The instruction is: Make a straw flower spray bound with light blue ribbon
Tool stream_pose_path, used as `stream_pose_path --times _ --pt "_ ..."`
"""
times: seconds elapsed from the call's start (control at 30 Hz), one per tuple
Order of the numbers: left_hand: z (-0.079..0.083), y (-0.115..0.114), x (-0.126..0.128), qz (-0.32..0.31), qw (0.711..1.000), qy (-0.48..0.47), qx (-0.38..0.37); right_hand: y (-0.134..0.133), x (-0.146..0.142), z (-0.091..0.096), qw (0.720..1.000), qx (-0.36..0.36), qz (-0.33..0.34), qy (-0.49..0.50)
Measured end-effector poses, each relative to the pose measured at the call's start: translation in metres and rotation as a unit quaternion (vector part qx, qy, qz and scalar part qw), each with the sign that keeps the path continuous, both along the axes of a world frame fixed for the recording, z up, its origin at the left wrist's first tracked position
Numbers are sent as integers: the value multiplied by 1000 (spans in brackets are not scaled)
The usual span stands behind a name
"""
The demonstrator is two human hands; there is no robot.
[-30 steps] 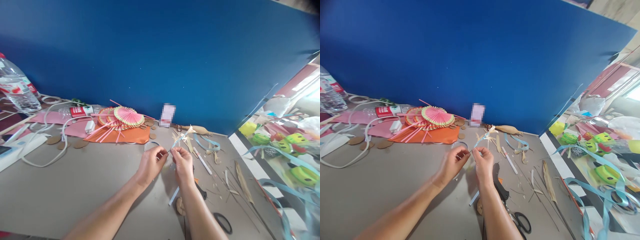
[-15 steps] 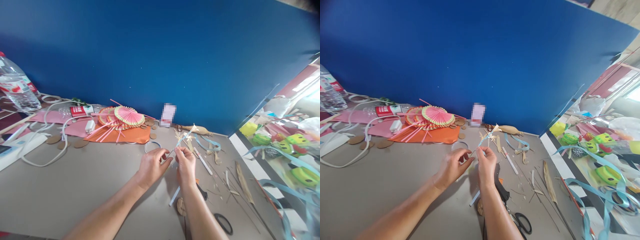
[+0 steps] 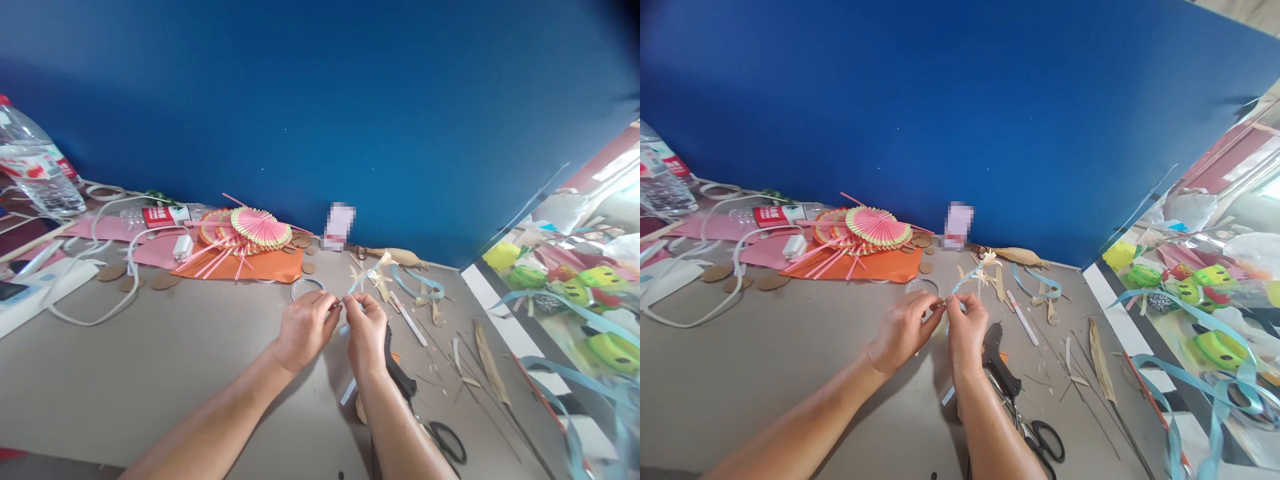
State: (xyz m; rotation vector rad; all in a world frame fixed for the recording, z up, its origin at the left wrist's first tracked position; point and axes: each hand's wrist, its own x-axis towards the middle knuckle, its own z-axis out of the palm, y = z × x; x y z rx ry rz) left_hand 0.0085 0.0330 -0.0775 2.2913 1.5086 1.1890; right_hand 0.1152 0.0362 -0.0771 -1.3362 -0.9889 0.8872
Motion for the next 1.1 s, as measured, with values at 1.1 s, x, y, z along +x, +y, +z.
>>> stream_pose_path --times 1.1 --pt "-13 22 -8 -242 538 -616 -521 9 9 0 937 -47 228 260"
